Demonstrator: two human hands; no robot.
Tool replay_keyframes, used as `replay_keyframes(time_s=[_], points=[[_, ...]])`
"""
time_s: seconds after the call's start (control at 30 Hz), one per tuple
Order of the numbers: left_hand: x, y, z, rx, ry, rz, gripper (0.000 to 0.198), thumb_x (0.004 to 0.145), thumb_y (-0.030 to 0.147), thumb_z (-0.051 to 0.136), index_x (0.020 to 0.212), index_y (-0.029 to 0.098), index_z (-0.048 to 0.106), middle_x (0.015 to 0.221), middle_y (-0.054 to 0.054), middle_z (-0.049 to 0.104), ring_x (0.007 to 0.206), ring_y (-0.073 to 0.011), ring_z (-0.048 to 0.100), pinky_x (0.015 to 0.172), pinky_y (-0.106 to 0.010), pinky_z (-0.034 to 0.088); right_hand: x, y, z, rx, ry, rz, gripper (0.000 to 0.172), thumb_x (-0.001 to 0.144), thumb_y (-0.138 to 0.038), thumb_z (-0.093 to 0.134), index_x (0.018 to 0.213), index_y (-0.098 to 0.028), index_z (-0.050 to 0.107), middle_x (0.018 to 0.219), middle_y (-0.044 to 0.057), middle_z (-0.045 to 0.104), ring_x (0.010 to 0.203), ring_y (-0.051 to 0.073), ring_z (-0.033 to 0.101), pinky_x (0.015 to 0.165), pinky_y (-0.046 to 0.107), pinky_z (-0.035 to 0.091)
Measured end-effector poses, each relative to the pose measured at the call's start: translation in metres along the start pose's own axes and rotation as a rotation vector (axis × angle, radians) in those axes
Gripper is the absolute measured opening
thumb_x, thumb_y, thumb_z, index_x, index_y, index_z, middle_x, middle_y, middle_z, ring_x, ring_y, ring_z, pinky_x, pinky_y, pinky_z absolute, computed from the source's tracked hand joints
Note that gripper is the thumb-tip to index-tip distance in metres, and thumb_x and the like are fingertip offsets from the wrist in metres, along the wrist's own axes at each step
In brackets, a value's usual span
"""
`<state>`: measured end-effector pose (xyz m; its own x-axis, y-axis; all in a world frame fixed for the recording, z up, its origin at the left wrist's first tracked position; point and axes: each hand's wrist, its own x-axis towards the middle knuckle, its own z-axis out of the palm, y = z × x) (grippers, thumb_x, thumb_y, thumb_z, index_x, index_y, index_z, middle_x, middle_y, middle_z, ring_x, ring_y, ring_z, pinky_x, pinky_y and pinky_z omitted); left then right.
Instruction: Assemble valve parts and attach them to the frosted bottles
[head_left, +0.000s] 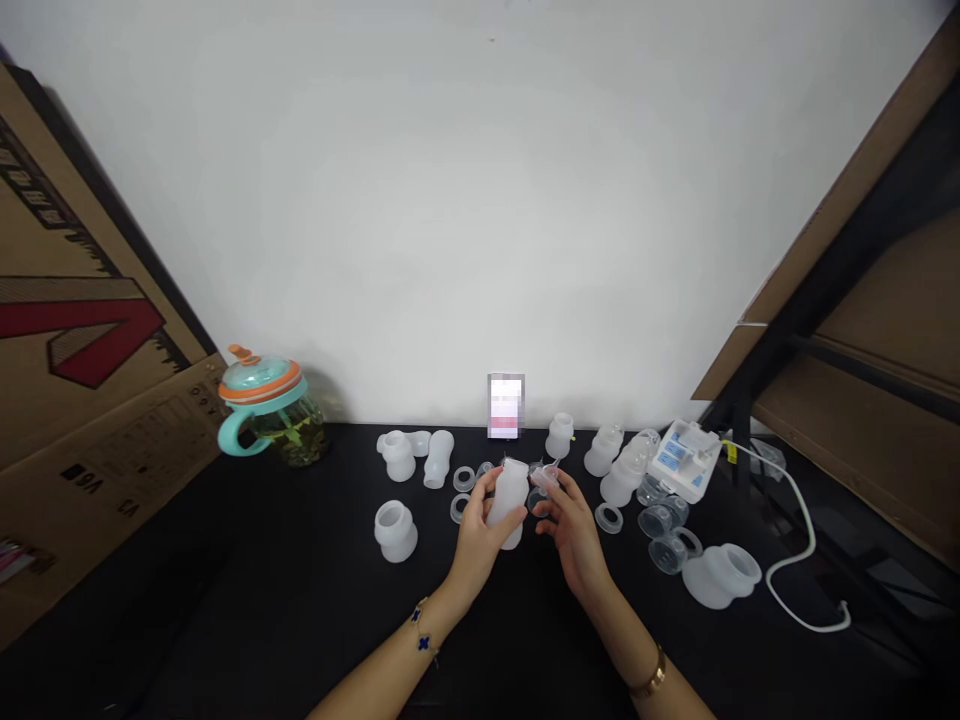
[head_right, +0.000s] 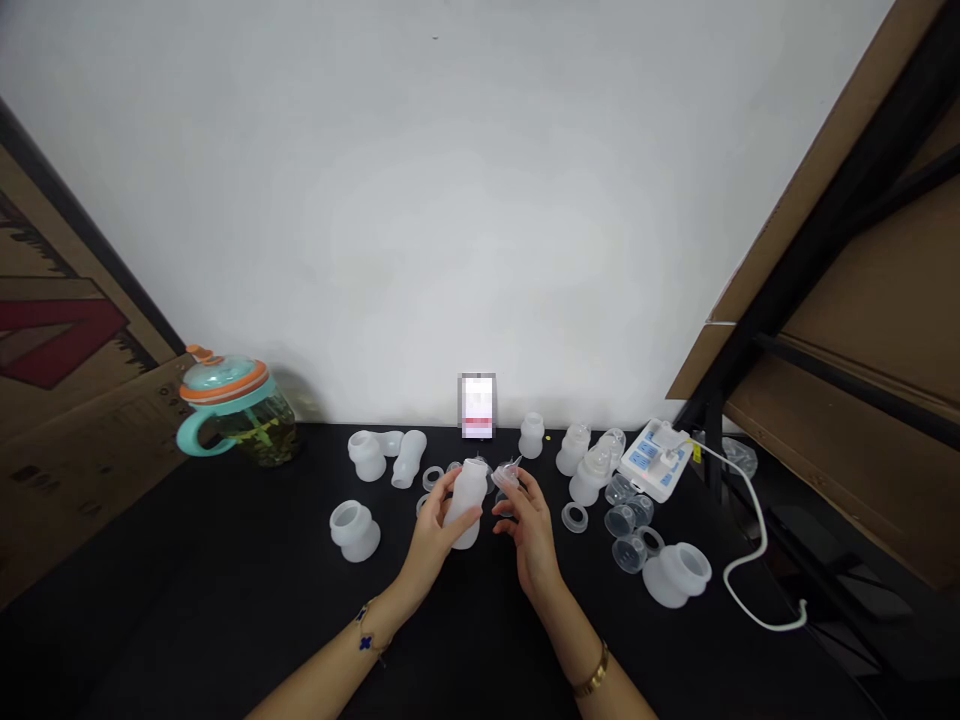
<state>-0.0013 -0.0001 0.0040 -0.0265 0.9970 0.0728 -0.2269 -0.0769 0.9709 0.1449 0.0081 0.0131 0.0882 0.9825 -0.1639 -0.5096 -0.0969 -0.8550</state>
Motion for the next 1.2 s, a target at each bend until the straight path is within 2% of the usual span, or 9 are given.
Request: replay_keyframes(time_s=[0.17,0.27,0.37,0.47,0.57,0.7,0.87,1.1,1.2], points=[[0.002,0.004,0.000,0.006,-0.010,-0.011,0.055,0.074,0.040,0.080,0.121,0.019,0.062,0.119,-0.009,0.069,0.106,-0.0266,0.066,0.092,-0.037,0.051,0.003,0.001,-0.003,0.027,-0.015,0.022,0.041,0.082,-0.052,0.072,0.113,-0.025,0.066,0.111,0.005,0.074,0.067,0.015,0.065,0.050,0.025,0.051],[0.001,0.008,0.001,-0.062,-0.122,-0.063,0.048,0.075,0.040,0.079,0.116,0.018,0.066,0.114,-0.009,0.071,0.108,-0.0270,0.065,0.095,-0.035,0.049,0.006,0.003,-0.004,0.057,0.014,0.026,0.040,0.082,-0.054,0.071,0.105,-0.022,0.069,0.103,0.005,0.074,0.065,0.016,0.063,0.049,0.026,0.051],[-0.003,0.011,0.005,-0.159,-0.212,-0.196,0.049,0.075,0.044,0.079,0.115,0.018,0.066,0.111,-0.008,0.072,0.096,-0.0250,0.069,0.083,-0.033,0.054,0.009,0.004,-0.005,0.074,0.038,0.017,0.039,0.080,-0.055,0.072,0.100,-0.021,0.070,0.096,0.005,0.074,0.065,0.016,0.063,0.047,0.027,0.050],[-0.006,0.011,0.009,-0.209,-0.204,-0.295,0.053,0.074,0.050,0.079,0.115,0.019,0.065,0.099,-0.006,0.072,0.080,-0.0218,0.070,0.067,-0.030,0.055,0.011,0.004,-0.006,0.077,0.054,0.017,0.037,0.081,-0.054,0.072,0.098,-0.022,0.070,0.095,0.004,0.074,0.064,0.016,0.062,0.045,0.026,0.048],[-0.007,0.011,0.010,-0.210,-0.188,-0.309,0.056,0.074,0.054,0.077,0.115,0.018,0.064,0.094,-0.005,0.071,0.073,-0.0204,0.069,0.060,-0.029,0.056,0.010,0.003,-0.006,0.062,0.045,-0.010,0.032,0.081,-0.049,0.074,0.098,-0.023,0.070,0.094,0.002,0.073,0.061,0.014,0.060,0.045,0.025,0.047],[-0.005,0.010,0.009,-0.197,-0.183,-0.307,0.054,0.074,0.056,0.076,0.111,0.018,0.065,0.091,-0.006,0.072,0.070,-0.0202,0.069,0.059,-0.029,0.055,0.008,0.003,-0.005,0.042,0.001,-0.049,0.033,0.077,-0.045,0.079,0.102,-0.025,0.069,0.097,0.000,0.072,0.060,0.011,0.060,0.046,0.024,0.047],[-0.003,0.008,0.007,-0.202,-0.192,-0.321,0.056,0.075,0.059,0.073,0.112,0.017,0.064,0.093,-0.007,0.074,0.069,-0.0207,0.070,0.058,-0.029,0.054,0.008,0.001,-0.004,0.041,0.023,-0.057,0.035,0.072,-0.042,0.084,0.100,-0.024,0.070,0.095,0.000,0.071,0.059,0.011,0.059,0.045,0.024,0.045],[-0.003,0.008,0.006,-0.243,-0.191,-0.340,0.054,0.077,0.058,0.072,0.112,0.017,0.065,0.094,-0.008,0.074,0.069,-0.0209,0.071,0.059,-0.030,0.054,0.005,-0.002,-0.002,0.040,0.025,-0.057,0.031,0.076,-0.042,0.081,0.098,-0.023,0.070,0.104,0.002,0.072,0.061,0.011,0.059,0.046,0.023,0.045],[-0.003,0.008,0.006,-0.251,-0.197,-0.343,0.054,0.077,0.060,0.071,0.109,0.017,0.066,0.094,-0.008,0.075,0.068,-0.0214,0.071,0.058,-0.030,0.054,0.004,-0.004,-0.001,0.032,0.030,-0.053,0.032,0.074,-0.044,0.081,0.096,-0.023,0.071,0.104,0.003,0.072,0.062,0.013,0.060,0.047,0.024,0.045]])
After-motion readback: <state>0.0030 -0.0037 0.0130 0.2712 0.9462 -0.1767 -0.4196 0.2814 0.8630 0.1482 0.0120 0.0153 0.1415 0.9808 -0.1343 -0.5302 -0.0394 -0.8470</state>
